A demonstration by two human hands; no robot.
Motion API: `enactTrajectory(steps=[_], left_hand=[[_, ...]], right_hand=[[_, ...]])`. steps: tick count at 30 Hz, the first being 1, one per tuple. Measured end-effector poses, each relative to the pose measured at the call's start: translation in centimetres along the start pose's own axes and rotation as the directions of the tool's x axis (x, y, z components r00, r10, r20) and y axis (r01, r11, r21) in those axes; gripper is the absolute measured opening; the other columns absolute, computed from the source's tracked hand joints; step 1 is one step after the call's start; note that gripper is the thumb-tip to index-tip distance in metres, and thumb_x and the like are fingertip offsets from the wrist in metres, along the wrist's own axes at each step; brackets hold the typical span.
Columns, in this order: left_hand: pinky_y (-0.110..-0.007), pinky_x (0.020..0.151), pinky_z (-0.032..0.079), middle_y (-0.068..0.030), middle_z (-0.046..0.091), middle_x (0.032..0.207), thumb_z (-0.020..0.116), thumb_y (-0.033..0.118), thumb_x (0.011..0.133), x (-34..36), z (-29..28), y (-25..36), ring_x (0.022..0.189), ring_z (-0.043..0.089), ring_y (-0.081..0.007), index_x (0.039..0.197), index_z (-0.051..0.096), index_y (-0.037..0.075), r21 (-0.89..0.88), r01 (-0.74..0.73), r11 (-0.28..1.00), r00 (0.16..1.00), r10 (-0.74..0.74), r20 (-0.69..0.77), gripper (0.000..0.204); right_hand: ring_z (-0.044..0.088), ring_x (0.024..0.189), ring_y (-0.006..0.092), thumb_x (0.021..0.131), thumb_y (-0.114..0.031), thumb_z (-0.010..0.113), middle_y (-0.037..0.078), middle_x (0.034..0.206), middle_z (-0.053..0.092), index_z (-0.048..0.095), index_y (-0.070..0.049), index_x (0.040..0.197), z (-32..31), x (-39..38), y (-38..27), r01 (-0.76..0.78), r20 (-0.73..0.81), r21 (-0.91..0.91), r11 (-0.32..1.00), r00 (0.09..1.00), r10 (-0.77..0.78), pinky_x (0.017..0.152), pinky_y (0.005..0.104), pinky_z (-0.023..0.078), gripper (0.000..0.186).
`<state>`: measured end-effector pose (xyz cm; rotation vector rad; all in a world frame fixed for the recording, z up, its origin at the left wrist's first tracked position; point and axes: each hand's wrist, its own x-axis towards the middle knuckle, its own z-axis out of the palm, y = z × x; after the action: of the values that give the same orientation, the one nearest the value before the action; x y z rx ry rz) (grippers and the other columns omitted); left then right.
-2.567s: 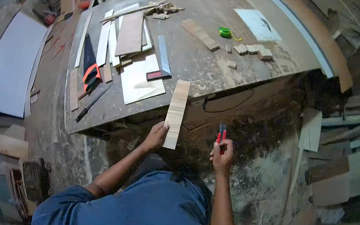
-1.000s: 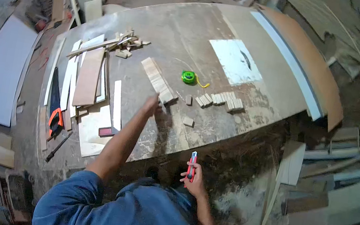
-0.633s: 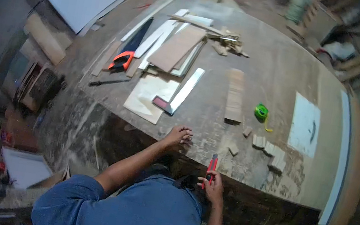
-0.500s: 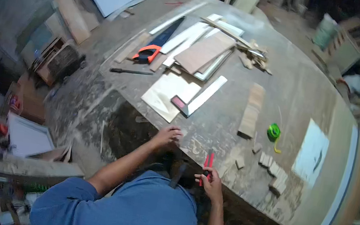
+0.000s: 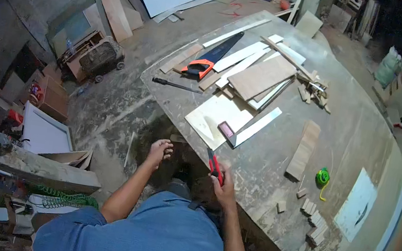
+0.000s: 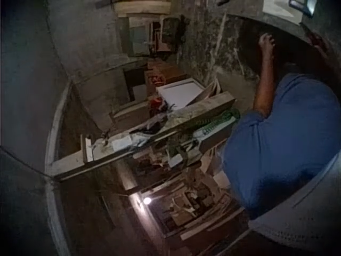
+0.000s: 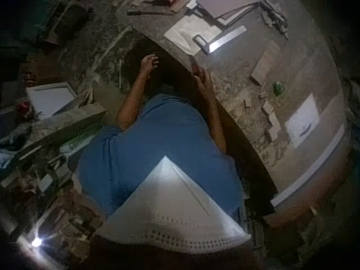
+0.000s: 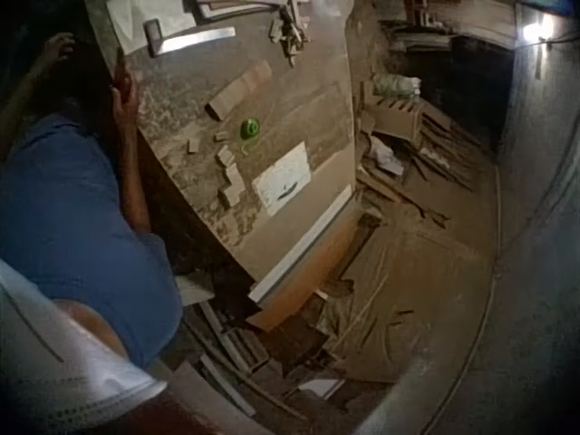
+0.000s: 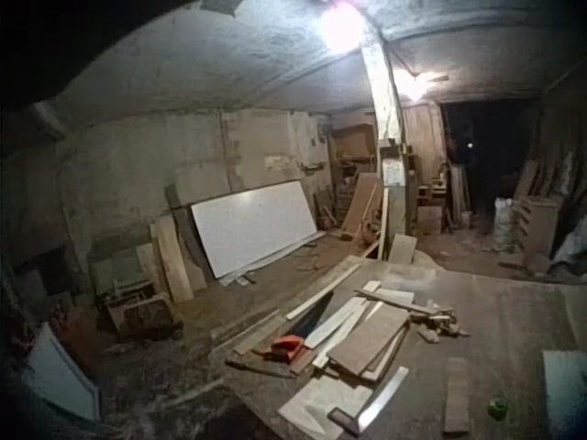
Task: Cutting or scoring a piece of wood using a utility knife and a square ruler.
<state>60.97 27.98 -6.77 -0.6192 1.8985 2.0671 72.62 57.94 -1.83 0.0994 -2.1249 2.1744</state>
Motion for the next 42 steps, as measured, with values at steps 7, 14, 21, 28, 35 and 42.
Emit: enactTrajectory(steps=[7, 14, 21, 28, 35, 42], left_hand=[[-0.029, 0.068, 0.052, -0.008, 0.068, 0.098, 0.051, 0.012, 0.091, 15.9, -2.2, 6.1, 0.08, 0.065, -0.0182, 0.112, 0.059, 0.004, 0.213, -0.327, 0.921, 0.944, 0.33, 0.022, 0.024], [-0.041, 0.08, 0.052, -0.0158, 0.066, 0.099, 0.062, 0.017, 0.085, 34.6, -6.1, 17.1, 0.091, 0.064, -0.0322, 0.11, 0.059, 0.003, 0.731, -0.489, 0.476, 0.79, 0.597, 0.141, 0.03], [-0.047, 0.102, 0.04, -0.0202, 0.049, 0.128, 0.077, 0.03, 0.075, 40.3, -3.5, 22.4, 0.124, 0.043, -0.0397, 0.134, 0.043, 0.003, 0.929, -0.347, 0.131, 0.857, 0.447, 0.257, 0.073], [-0.047, 0.098, 0.045, -0.0245, 0.054, 0.125, 0.081, 0.033, 0.065, 43.8, -4.5, 25.6, 0.116, 0.053, -0.0412, 0.13, 0.046, 0.0, 0.928, -0.334, 0.163, 0.901, 0.346, 0.263, 0.081], [-0.047, 0.086, 0.049, -0.0233, 0.06, 0.108, 0.083, 0.032, 0.062, 44.1, -8.6, 23.5, 0.103, 0.059, -0.0412, 0.116, 0.047, 0.0, 0.854, -0.359, 0.377, 0.842, 0.526, 0.121, 0.072], [-0.035, 0.075, 0.052, -0.0072, 0.062, 0.095, 0.066, 0.02, 0.076, 35.7, -7.7, 21.0, 0.084, 0.061, -0.0171, 0.123, 0.045, 0.001, 0.233, -0.527, 0.817, 0.842, 0.465, 0.274, 0.055]], right_hand=[[0.058, 0.063, 0.0086, 0.091, -0.014, 0.067, 0.002, 0.079, 0.062, 0.06, -0.004, 0.103, -1.1, -1.0, 6.6, -0.321, -0.285, -0.026, 0.947, 0.91, 0.301, 0.054, 0.0233, 0.047, 0.017], [0.053, 0.041, 0.0114, 0.091, -0.025, 0.067, 0.005, 0.061, 0.059, 0.052, -0.01, 0.087, 3.3, 2.6, 5.1, -0.439, -0.6, 0.262, 0.859, 0.623, 0.502, 0.035, 0.0254, 0.04, 0.022], [0.054, 0.044, 0.0106, 0.092, -0.027, 0.067, 0.004, 0.063, 0.06, 0.05, -0.011, 0.085, 10.2, 8.2, 3.9, -0.395, -0.636, 0.275, 0.876, 0.609, 0.474, 0.038, 0.0232, 0.041, 0.024], [0.055, 0.046, 0.0104, 0.092, -0.022, 0.067, 0.004, 0.065, 0.061, 0.052, -0.009, 0.085, 13.8, 10.7, 5.3, -0.465, -0.602, 0.263, 0.845, 0.606, 0.52, 0.04, 0.0227, 0.042, 0.021], [0.054, 0.045, 0.0107, 0.091, -0.019, 0.068, 0.003, 0.064, 0.06, 0.052, -0.009, 0.086, 15.1, 13.3, 4.6, -0.418, -0.591, 0.326, 0.848, 0.611, 0.527, 0.039, 0.0241, 0.041, 0.02], [0.053, 0.053, 0.0082, 0.085, -0.012, 0.071, -0.001, 0.067, 0.055, 0.052, -0.008, 0.088, 15.5, 16.1, 3.1, -0.404, -0.542, 0.059, 0.913, 0.755, 0.37, 0.047, 0.0233, 0.043, 0.02]])
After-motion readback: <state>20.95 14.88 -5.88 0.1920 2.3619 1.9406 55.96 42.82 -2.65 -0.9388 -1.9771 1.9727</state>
